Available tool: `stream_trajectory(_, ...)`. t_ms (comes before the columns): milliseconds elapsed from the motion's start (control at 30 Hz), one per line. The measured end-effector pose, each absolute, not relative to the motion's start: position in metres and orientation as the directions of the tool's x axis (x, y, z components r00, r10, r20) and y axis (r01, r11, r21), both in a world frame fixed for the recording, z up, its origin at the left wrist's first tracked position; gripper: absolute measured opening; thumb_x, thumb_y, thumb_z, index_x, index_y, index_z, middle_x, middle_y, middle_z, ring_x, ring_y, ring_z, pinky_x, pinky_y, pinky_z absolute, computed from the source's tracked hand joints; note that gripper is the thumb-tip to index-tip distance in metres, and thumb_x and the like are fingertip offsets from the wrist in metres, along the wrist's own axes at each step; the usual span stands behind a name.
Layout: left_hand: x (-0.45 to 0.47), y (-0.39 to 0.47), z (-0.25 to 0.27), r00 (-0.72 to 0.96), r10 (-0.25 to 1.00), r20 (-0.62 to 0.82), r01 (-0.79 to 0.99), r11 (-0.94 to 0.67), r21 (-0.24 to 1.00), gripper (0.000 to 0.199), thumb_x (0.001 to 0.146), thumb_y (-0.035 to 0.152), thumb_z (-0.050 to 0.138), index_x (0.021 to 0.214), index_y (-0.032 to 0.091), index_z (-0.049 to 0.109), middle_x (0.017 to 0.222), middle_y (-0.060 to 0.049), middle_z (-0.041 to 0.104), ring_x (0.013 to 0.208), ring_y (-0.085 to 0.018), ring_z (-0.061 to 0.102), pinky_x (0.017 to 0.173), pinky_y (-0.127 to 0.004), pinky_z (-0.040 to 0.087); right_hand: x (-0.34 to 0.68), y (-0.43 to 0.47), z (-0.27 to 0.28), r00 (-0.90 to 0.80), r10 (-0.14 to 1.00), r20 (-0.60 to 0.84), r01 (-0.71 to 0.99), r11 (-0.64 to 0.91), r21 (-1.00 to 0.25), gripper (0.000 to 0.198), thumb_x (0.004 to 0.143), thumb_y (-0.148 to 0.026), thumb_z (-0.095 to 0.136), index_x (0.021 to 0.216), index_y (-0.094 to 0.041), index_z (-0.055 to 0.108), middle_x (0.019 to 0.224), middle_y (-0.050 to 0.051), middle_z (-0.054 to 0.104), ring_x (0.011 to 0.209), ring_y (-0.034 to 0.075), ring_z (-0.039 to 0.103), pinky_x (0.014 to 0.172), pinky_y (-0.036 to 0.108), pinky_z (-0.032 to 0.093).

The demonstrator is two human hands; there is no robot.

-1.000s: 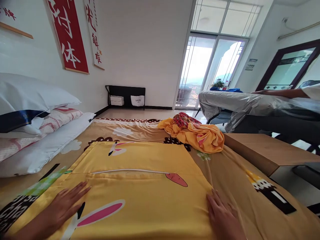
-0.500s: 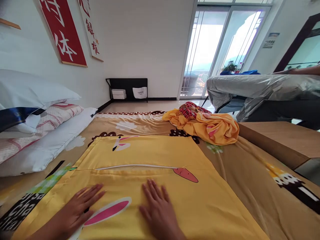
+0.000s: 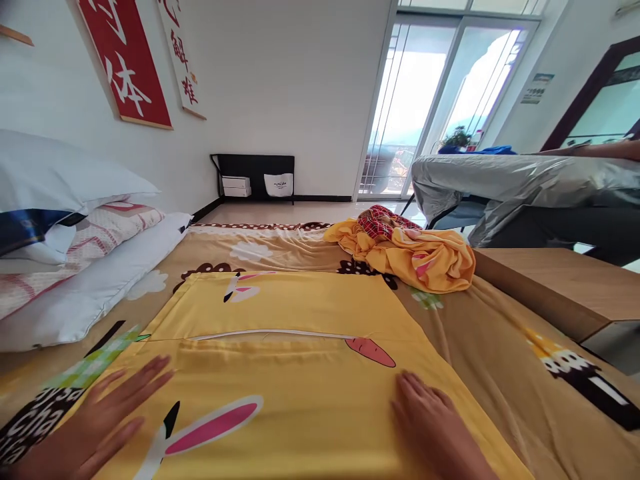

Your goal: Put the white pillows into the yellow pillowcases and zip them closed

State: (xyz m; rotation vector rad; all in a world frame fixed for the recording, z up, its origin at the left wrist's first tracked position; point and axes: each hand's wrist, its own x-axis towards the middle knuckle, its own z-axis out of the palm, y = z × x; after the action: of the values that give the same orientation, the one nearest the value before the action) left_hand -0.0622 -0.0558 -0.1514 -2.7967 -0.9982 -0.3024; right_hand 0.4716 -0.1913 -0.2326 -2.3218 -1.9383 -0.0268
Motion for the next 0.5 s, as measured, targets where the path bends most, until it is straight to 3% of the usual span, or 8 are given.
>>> stream_trajectory(100,0.027,-0.046,-0.118,0.875,0.484,-0.006,0.483,-0.872,0.082,0.047,0.092,0.031,0.038,0.139,0.032,0.043,0.135,0.000,0.055,0.121,-0.018,0.052,0.103,-0.033,0.036,0.398,-0.138,-0.198,-0.142,0.989,0.047,0.918,0.149,-0.368,0.043,0.090,-0.031,0.035,0.122,-0.022,0.061,0.134,0.008,0.054,0.125,0.020,0.050,0.104,0.035,0.040)
stream_trajectory(133,0.056,-0.046,-0.113,0.882,0.465,-0.076,0.471,-0.876,0.107,0.042,0.090,0.028,0.041,0.130,0.028,0.054,0.125,-0.004,0.062,0.112,-0.021,0.059,0.098,-0.035,0.040,0.376,-0.121,-0.191,-0.188,0.981,0.039,0.868,0.185,-0.461,0.042,0.087,-0.025,0.036,0.120,-0.023,0.063,0.132,0.006,0.056,0.123,0.019,0.051,0.103,0.033,0.040)
stream_trajectory(200,0.107,-0.047,-0.118,0.837,0.525,-0.157,0.534,-0.845,0.022,0.034,0.083,0.020,0.044,0.108,0.017,0.067,0.099,-0.013,0.070,0.094,-0.028,0.064,0.089,-0.043,0.043,0.342,-0.088,-0.184,-0.183,0.982,0.036,0.778,0.167,-0.606,0.046,0.077,-0.013,0.038,0.110,-0.023,0.068,0.119,0.003,0.065,0.109,0.018,0.060,0.095,0.031,0.045)
stream_trajectory(267,0.141,-0.050,-0.138,0.802,0.588,-0.106,0.588,-0.808,-0.039,0.037,0.083,0.022,0.045,0.112,0.008,0.064,0.106,-0.022,0.065,0.102,-0.034,0.059,0.090,-0.049,0.041,0.322,-0.058,-0.185,-0.128,0.991,0.042,0.717,0.122,-0.687,0.048,0.069,-0.008,0.038,0.100,-0.020,0.072,0.102,0.004,0.071,0.094,0.018,0.065,0.085,0.029,0.049)
stream_trajectory(333,0.156,-0.052,-0.167,0.797,0.604,0.020,0.603,-0.797,0.034,0.050,0.089,0.031,0.040,0.130,0.005,0.050,0.131,-0.026,0.051,0.123,-0.036,0.046,0.099,-0.052,0.034,0.314,-0.034,-0.190,-0.109,0.993,0.051,0.700,0.113,-0.705,0.045,0.066,-0.006,0.038,0.092,-0.017,0.073,0.093,0.005,0.073,0.085,0.017,0.066,0.078,0.027,0.050)
stream_trajectory(400,0.156,-0.053,-0.194,0.793,0.596,0.129,0.576,-0.801,0.161,0.055,0.092,0.035,0.035,0.141,0.010,0.038,0.143,-0.020,0.040,0.134,-0.031,0.033,0.106,-0.049,0.028,0.311,-0.016,-0.196,-0.128,0.990,0.066,0.712,0.138,-0.688,0.042,0.066,-0.006,0.039,0.088,-0.015,0.073,0.092,0.005,0.072,0.084,0.016,0.065,0.076,0.024,0.049)
stream_trajectory(500,0.147,-0.053,-0.219,0.736,0.648,0.196,0.581,-0.753,0.309,0.051,0.093,0.035,0.033,0.141,0.018,0.037,0.145,-0.011,0.040,0.135,-0.025,0.031,0.111,-0.044,0.023,0.307,-0.004,-0.202,-0.145,0.983,0.114,0.731,0.184,-0.657,0.040,0.067,-0.006,0.042,0.090,-0.015,0.073,0.097,0.006,0.070,0.089,0.015,0.063,0.081,0.024,0.047)
